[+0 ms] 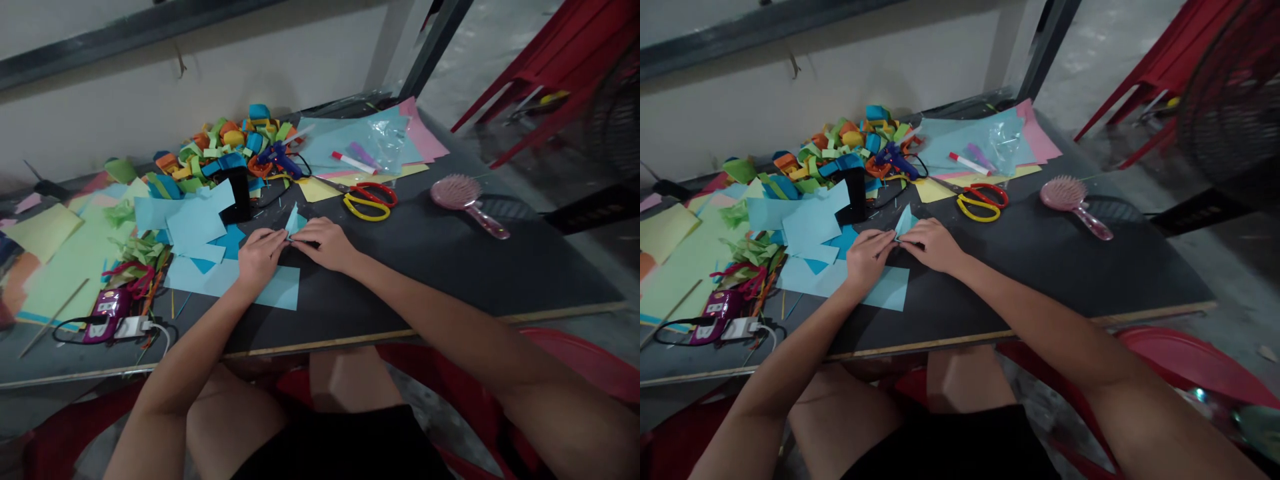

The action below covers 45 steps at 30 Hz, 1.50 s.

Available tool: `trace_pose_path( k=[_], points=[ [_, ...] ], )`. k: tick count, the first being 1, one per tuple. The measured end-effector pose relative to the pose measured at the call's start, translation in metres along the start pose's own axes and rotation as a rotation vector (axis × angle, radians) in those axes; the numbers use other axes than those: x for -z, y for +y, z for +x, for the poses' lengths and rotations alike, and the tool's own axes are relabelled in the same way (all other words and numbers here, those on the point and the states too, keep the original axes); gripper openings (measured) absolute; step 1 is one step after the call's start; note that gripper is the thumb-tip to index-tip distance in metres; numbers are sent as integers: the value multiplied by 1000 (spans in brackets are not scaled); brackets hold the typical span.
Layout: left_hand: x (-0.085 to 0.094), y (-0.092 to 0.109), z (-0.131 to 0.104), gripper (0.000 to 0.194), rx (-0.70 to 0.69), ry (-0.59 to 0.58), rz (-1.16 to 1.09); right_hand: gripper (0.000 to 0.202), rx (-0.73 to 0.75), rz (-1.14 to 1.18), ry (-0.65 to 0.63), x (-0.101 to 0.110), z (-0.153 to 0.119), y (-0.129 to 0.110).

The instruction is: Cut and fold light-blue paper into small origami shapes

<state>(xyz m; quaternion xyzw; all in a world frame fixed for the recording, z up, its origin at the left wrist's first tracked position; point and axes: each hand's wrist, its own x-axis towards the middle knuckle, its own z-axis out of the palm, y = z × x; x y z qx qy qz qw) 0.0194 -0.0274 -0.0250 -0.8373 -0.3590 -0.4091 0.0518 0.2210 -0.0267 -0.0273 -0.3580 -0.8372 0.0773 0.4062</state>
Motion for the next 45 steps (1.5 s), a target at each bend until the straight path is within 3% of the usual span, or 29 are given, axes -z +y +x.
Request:
trace_pose_path(
  k=[7, 15, 25, 30, 33, 35, 36, 40, 45],
  points=[
    [1, 2, 3, 19, 13, 62, -64, 23, 23, 13, 103, 3, 3, -6],
    [4, 3, 2, 19, 66, 36, -45, 26, -52, -43, 14, 4, 2, -7],
    [5, 10, 3, 16, 75, 30, -75, 25, -41, -37, 12, 5, 3, -8],
    [6, 5, 4, 15, 204, -17, -91, 22, -53, -39, -22, 8, 3, -1],
    [8, -1, 6, 46, 178, -150, -82, 12, -64, -64, -104, 11, 2, 7],
    [10, -5, 6, 64, 79, -257, -49, 19, -49, -77, -142, 13, 2, 10],
    [11, -7, 7, 60, 36, -288, -33, 24, -39, -85, -155, 14, 2, 11],
    [14, -13, 9, 14, -2, -296, -24, 21, -23, -107, -187, 18, 1, 8],
    [18, -19, 12, 10, 64, -359, -62, 27, -54, -130, -185, 22, 1, 9]
  ],
)
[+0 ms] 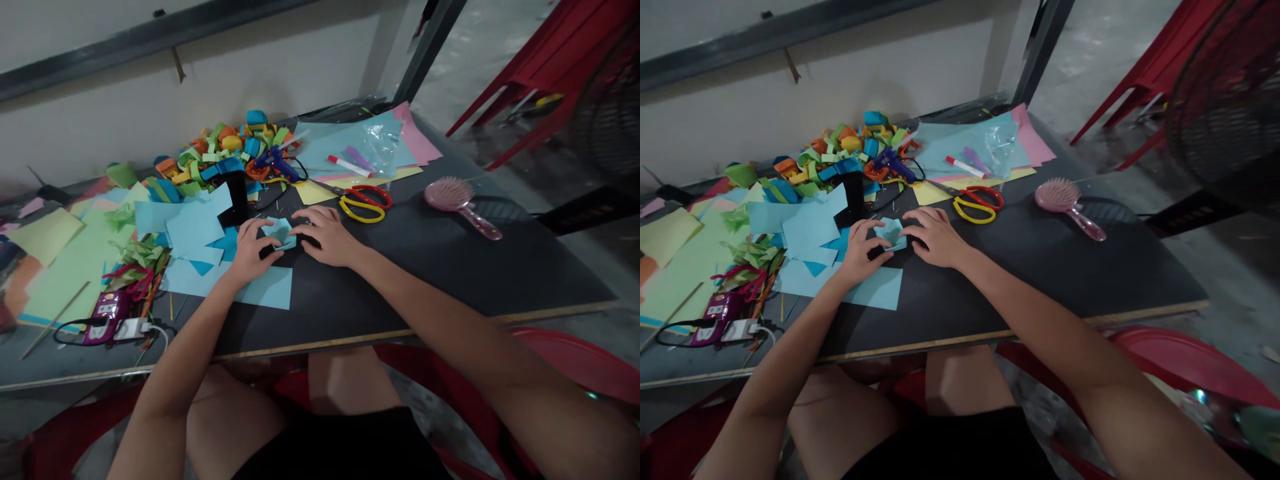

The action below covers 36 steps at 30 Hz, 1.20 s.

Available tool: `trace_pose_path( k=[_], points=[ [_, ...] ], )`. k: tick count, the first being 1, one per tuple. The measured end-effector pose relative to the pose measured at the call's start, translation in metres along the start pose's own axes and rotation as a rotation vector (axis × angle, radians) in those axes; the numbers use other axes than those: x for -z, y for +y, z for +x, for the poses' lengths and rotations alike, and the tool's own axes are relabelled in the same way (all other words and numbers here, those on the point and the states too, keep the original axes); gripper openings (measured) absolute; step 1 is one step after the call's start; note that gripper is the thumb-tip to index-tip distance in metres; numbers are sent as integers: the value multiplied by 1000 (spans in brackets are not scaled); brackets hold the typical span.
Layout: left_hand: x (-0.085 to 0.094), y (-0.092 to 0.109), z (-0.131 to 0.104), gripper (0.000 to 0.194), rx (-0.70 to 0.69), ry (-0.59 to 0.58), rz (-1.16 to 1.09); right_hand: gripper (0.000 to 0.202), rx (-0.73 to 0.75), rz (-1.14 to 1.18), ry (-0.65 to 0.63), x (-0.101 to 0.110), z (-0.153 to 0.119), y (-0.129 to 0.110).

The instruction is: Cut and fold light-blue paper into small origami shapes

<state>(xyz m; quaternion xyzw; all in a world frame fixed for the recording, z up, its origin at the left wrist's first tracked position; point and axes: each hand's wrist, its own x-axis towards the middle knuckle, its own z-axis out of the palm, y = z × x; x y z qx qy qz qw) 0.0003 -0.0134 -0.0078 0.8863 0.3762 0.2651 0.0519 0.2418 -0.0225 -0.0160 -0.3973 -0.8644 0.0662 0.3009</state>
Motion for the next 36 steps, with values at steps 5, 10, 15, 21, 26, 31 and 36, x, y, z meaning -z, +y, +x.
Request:
trace_pose_path(
  k=[5, 10, 15, 21, 26, 31, 36],
  points=[
    [1, -3, 0, 10, -3, -58, -22, 21, 114, 26, 5, 4, 0, -3],
    [0, 0, -1, 8, -74, -73, -49, 17, 124, 69, -16, 3, 1, -8],
    [-4, -1, 1, 5, -66, -42, -61, 19, 118, 78, -18, -2, 1, -6],
    [-7, -4, 1, 3, -88, -31, -80, 21, 134, 79, -2, -6, 2, -8],
    [-6, -2, 1, 6, -59, -52, -95, 18, 123, 100, 9, -7, 2, -7],
    [-6, 0, 3, 7, -30, -57, -90, 15, 128, 131, 52, -8, 2, -6],
    [-6, -2, 3, 6, -48, -100, -113, 16, 110, 105, 83, -10, 1, -9]
  ],
)
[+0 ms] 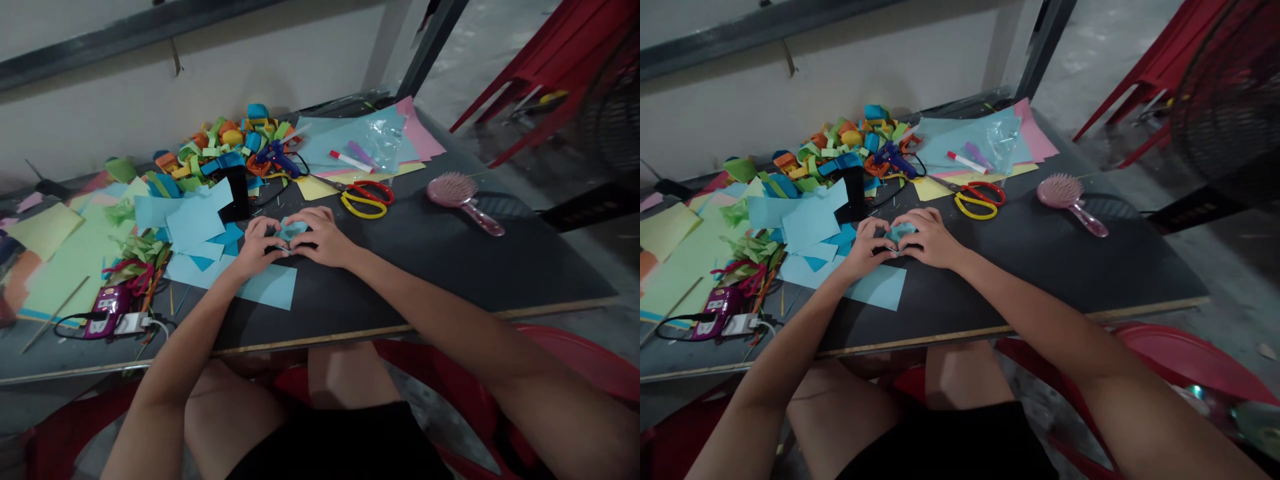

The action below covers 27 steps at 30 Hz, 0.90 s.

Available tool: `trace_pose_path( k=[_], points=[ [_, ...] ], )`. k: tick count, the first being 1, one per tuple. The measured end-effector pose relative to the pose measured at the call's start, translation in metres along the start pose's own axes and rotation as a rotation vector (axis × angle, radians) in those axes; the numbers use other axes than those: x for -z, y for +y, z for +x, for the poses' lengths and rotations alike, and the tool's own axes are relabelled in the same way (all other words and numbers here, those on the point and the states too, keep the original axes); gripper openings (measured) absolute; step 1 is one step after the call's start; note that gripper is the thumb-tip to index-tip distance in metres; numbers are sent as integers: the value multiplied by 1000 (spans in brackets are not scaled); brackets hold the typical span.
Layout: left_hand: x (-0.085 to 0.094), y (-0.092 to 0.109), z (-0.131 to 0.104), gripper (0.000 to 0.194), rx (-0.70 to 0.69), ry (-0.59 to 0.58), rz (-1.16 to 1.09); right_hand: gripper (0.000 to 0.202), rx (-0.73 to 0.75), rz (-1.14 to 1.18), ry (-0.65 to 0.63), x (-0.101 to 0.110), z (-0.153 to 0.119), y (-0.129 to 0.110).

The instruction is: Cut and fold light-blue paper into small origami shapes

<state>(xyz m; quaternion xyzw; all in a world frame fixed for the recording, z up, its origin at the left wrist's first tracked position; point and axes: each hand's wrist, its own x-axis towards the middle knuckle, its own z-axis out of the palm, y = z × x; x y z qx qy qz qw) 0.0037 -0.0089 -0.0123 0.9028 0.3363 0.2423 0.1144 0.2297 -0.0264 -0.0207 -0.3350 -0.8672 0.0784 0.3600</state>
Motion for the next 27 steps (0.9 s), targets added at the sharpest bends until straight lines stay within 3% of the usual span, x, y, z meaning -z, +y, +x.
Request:
trace_pose_path(
  k=[9, 13, 21, 27],
  points=[
    [-1, 2, 0, 8, 67, 89, 36, 18, 18, -31, 55, -3, 1, 0],
    [-1, 6, 0, 9, 5, 47, 78, 19, 55, -9, -25, -3, 1, 3],
    [9, 0, -5, 9, -42, 139, 88, 16, 26, 52, -20, 2, -1, 9],
    [6, 2, -5, 9, -72, 135, 78, 15, 50, 17, -29, 6, -1, 1]
  ],
)
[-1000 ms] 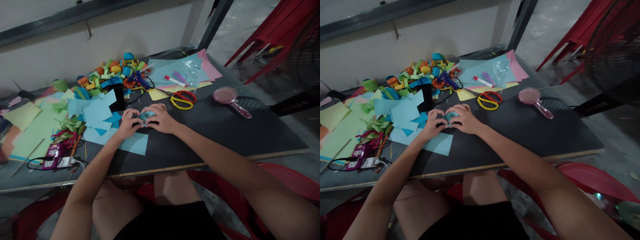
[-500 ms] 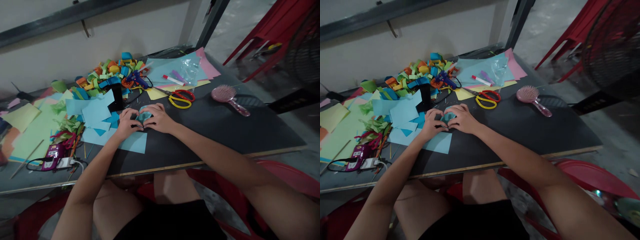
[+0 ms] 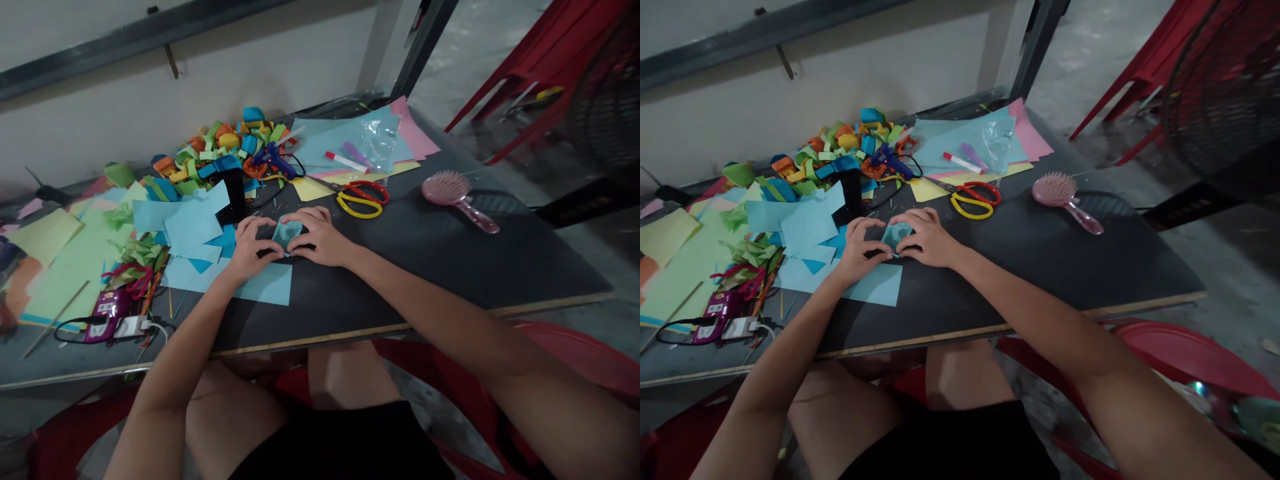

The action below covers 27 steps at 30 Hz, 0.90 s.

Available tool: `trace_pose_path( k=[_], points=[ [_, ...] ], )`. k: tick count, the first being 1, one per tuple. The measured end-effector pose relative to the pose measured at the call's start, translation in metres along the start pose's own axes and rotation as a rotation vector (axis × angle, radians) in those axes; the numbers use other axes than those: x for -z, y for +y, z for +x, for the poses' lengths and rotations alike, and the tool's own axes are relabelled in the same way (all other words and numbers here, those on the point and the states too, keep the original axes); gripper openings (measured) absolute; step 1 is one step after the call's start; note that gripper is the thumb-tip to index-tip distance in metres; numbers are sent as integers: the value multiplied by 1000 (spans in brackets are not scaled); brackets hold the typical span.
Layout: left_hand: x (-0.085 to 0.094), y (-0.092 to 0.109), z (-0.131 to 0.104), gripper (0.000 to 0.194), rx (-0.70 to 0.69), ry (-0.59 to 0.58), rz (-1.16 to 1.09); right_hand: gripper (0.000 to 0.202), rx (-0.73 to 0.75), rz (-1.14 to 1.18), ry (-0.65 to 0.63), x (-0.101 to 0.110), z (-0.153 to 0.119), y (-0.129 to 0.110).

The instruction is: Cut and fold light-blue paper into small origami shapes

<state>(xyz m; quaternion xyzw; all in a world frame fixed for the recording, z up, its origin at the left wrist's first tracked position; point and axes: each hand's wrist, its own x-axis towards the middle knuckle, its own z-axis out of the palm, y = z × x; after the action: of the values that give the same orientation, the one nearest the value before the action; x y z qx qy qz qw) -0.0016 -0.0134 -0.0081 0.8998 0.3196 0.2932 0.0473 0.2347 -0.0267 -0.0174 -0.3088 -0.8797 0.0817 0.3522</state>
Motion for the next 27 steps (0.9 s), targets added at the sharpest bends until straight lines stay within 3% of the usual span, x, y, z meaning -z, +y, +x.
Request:
trace_pose_path(
  k=[2, 5, 9, 13, 16, 19, 22, 27],
  points=[
    [0, 2, 0, 8, -42, 41, -8, 18, -61, 10, 57, -2, -1, 0],
    [3, 4, 0, 9, -29, 139, -2, 40, -280, 117, 249, -9, -2, 7],
    [5, 4, -1, 14, 56, 203, -189, 52, -596, 560, 406, -22, -3, 25],
    [1, 1, -1, 26, 203, 39, -624, 64, -606, 956, 311, -20, 1, 27],
    [-1, -2, -3, 30, 397, -75, -1029, 49, -547, 1181, 163, -10, 3, 17],
    [1, -4, -4, 34, 545, -212, -1376, 56, -449, 1301, 96, 0, 4, 8],
    [3, -2, -4, 30, 602, -305, -1451, 64, -422, 1226, 52, 5, 3, 5],
    [-1, 1, -2, 23, 567, -355, -1247, 32, -432, 965, -39, 8, 0, 6]
  ],
)
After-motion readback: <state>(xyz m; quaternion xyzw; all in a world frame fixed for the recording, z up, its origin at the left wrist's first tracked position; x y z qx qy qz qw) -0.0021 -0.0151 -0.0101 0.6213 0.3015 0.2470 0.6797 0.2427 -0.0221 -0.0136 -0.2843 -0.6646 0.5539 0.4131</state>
